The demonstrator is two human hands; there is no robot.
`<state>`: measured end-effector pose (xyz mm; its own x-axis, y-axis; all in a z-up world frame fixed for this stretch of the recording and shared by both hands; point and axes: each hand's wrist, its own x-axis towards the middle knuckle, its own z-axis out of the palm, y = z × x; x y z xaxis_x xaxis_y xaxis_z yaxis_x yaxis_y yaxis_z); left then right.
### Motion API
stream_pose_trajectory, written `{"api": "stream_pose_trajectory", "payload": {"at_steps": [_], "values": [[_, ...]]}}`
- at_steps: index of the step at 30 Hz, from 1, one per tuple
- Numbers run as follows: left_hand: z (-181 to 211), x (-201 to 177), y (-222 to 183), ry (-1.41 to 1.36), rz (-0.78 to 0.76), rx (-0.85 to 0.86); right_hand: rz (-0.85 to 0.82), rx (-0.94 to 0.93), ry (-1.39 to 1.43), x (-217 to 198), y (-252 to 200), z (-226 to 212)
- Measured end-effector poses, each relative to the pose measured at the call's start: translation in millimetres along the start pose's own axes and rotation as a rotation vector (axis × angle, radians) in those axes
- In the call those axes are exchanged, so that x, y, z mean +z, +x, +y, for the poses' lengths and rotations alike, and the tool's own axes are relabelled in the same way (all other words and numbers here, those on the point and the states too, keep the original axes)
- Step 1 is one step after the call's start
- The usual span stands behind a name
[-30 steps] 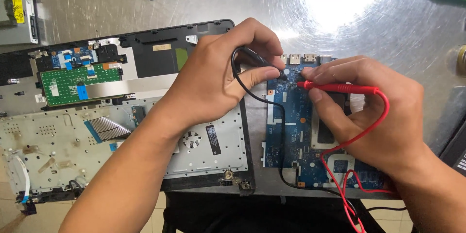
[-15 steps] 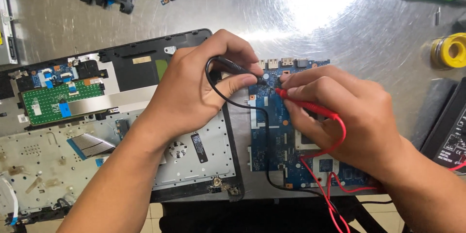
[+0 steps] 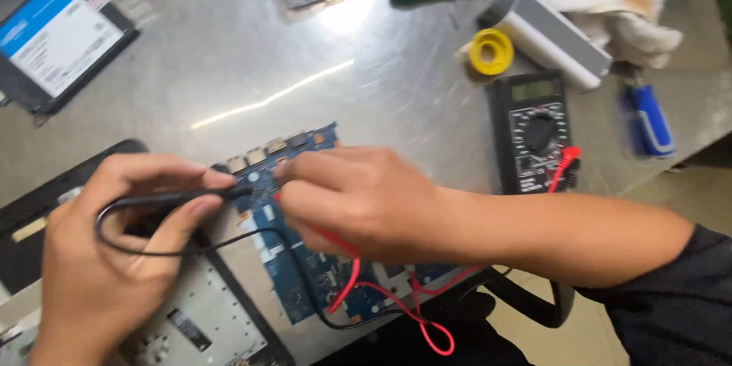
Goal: Testing a laptop motherboard with a digital multimeter to diagnose electrical faults.
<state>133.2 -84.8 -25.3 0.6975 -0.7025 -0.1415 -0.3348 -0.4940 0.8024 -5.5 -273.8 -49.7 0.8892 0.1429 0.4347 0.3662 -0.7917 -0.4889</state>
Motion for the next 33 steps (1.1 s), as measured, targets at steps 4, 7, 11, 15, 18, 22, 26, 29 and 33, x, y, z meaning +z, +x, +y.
{"api": "stream_pose_trajectory", "payload": {"at_steps": [4, 7, 11, 15, 18, 22, 26, 29, 33], "values": [[-3, 10, -4, 0.098, 0.045, -0.009, -0.027, 0.007, 0.005, -3, -3, -3], [1, 13, -6, 0.071, 0.095, -0.073, -0.07, 0.042, -0.029, -4, -4, -9], [2, 16, -5, 0.083, 0.101, -0.077, 0.03, -0.008, -0.04, -33, -9, -16], [5, 14, -4, 0.037, 0.078, -0.096, 0.265, 0.102, -0.201, -60, -43, -6], [-6, 8, -2, 0.013, 0.011, -0.049, 0.323, 0.414, -0.319, -84, -85, 0], [-6, 5, 1, -0.039, -0.002, -0.027, 0.212, 0.556, -0.385, -90, -115, 4], [-18, 1, 4, -0.146, -0.055, 0.144, 0.177, 0.614, -0.418, -80, -133, 5], [-18, -2, 4, -0.161, -0.086, 0.197, 0.161, 0.539, -0.367, -74, -125, 7], [-22, -2, 4, -0.209, -0.115, 0.299, 0.084, 0.447, -0.261, -70, -103, 7]]}}
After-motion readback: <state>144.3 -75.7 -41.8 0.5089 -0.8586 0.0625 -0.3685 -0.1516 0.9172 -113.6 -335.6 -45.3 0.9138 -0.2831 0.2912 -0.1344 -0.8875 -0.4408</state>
